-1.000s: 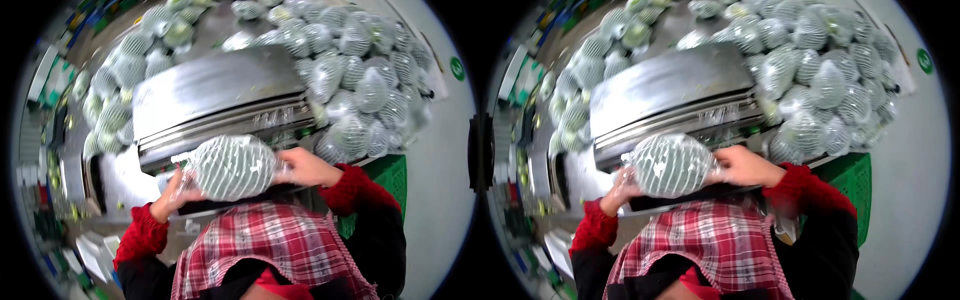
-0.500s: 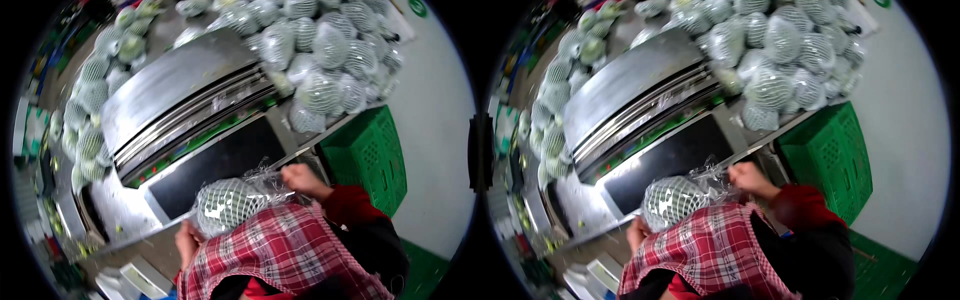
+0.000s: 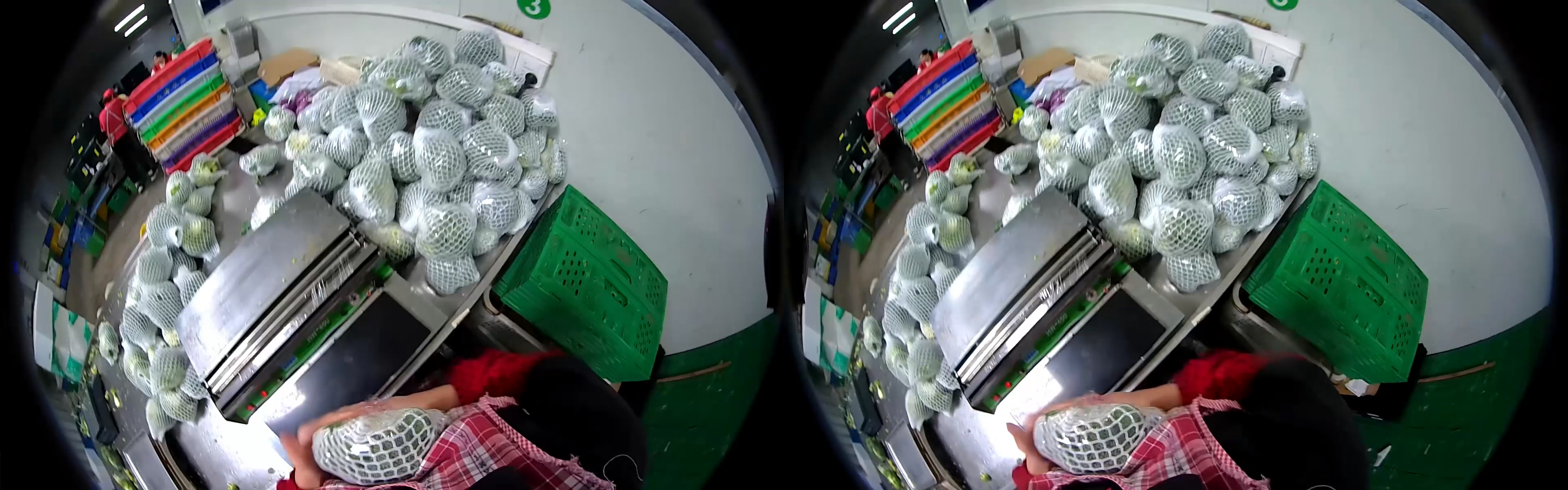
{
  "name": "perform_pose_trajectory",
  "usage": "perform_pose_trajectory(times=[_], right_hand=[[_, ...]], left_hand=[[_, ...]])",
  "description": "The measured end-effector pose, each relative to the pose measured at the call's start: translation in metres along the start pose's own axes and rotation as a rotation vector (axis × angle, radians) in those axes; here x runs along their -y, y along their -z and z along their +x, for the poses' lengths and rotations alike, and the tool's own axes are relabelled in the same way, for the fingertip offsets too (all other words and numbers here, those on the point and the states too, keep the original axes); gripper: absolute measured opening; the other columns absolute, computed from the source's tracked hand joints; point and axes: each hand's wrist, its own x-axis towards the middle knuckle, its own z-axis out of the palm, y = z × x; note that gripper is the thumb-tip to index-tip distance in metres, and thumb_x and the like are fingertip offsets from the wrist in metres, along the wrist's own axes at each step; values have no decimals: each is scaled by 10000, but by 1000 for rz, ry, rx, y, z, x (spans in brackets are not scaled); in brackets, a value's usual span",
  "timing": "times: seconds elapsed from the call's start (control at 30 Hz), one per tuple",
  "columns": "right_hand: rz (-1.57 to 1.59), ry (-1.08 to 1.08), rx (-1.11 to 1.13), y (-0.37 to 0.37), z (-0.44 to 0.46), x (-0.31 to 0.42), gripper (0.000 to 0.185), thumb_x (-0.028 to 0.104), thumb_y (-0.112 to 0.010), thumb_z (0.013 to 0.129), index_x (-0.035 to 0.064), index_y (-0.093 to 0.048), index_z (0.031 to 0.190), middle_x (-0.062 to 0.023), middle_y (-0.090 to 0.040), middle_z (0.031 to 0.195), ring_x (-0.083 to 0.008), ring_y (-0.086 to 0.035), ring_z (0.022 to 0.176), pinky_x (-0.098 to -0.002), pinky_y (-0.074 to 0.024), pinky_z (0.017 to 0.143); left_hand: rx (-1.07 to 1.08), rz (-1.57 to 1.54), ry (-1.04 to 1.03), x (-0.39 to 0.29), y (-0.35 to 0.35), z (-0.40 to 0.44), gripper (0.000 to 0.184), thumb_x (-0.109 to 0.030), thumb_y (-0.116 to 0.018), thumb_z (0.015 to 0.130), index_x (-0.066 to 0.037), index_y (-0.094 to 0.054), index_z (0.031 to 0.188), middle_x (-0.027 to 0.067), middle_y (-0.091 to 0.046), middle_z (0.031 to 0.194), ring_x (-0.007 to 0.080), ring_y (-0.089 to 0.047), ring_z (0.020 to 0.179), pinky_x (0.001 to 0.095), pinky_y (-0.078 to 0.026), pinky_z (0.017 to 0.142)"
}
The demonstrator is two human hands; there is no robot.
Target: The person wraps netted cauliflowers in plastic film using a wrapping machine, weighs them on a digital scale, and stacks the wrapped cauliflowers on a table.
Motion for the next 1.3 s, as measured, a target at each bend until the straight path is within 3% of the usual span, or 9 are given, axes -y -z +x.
perform_pose_trajectory(times=[0.13, 0.2, 0.37, 0.47, 0.6, 0.8, 1.03, 1.23, 1.3], right_hand=[[305, 370, -175, 0, -34, 31, 511, 340, -536, 970, 13, -422, 1346, -146, -503, 1303, -255, -484, 1216, -373, -418, 1008], [-811, 707, -579, -20, -50, 67, 590, 428, -522, 960, -15, -410, 1333, -149, -495, 1282, -246, -468, 1221, -368, -418, 1008], [-225, 844, -866, 15, -62, 233, 622, 511, -398, 980, 74, -380, 1423, -124, -465, 1381, -264, -473, 1247, -439, -425, 1019], [-320, 1112, -878, 146, -74, 377, 654, 545, -503, 930, 77, -468, 1386, -94, -520, 1351, -258, -505, 1216, -425, -415, 1007], [-1592, 428, -1550, 282, -80, 455, 651, 540, -484, 938, 6, -542, 1305, -201, -578, 1267, -323, -564, 1128, -390, -427, 960], [-1820, 1070, -1730, 263, -73, 425, 517, 308, -558, 966, -71, -478, 1307, -245, -492, 1341, -349, -460, 1246, -401, -356, 1038], [-2022, 1022, -1121, 88, 38, 346, 415, 43, -587, 884, -43, -468, 1272, -193, -464, 1360, -328, -463, 1240, -423, -368, 1019], [-1989, 762, -597, 41, 108, 319, 422, -56, -626, 725, -53, -521, 1134, -234, -520, 1248, -389, -513, 1169, -420, -394, 996], [-1902, 767, -445, 37, 135, 307, 431, -49, -639, 718, -52, -533, 1136, -229, -541, 1219, -386, -525, 1156, -421, -412, 986]], left_hand=[[-52, -285, 437, -7, 12, -13, 441, -242, -405, 956, 66, -541, 1240, 175, -611, 1197, 220, -552, 1143, 357, -439, 978], [-165, -586, 615, 5, -18, 36, 493, -121, -418, 901, 58, -411, 1360, 129, -560, 1243, 183, -535, 1145, 341, -428, 989], [189, -11, 35, -24, -28, 132, 835, -228, -754, 816, -37, -266, 1466, 160, -397, 1442, 275, -405, 1329, 398, -353, 1081], [-195, 389, 110, -5, 23, 132, 602, -263, -749, 822, -8, -506, 1310, 155, -596, 1239, 260, -572, 1154, 381, -445, 991], [-785, 601, 407, 62, 161, 139, 552, -336, -730, 824, 10, -568, 1222, 170, -638, 1156, 245, -612, 1061, 345, -493, 880], [-1216, 927, 557, 114, 385, 147, 833, -438, -774, 711, 115, -474, 1258, 300, -572, 1217, 389, -570, 1134, 402, -451, 952], [-929, 286, 463, 228, 518, 169, 574, -278, -868, 610, 110, -674, 985, 211, -702, 973, 302, -695, 869, 348, -527, 793], [-1088, 979, 552, 127, 400, 181, 625, -323, -886, 525, 19, -609, 969, 198, -677, 928, 329, -658, 883, 399, -504, 803], [-937, 1014, 165, 98, 375, 170, 611, -298, -854, 554, 38, -592, 992, 199, -625, 1093, 372, -620, 984, 405, -500, 847]])
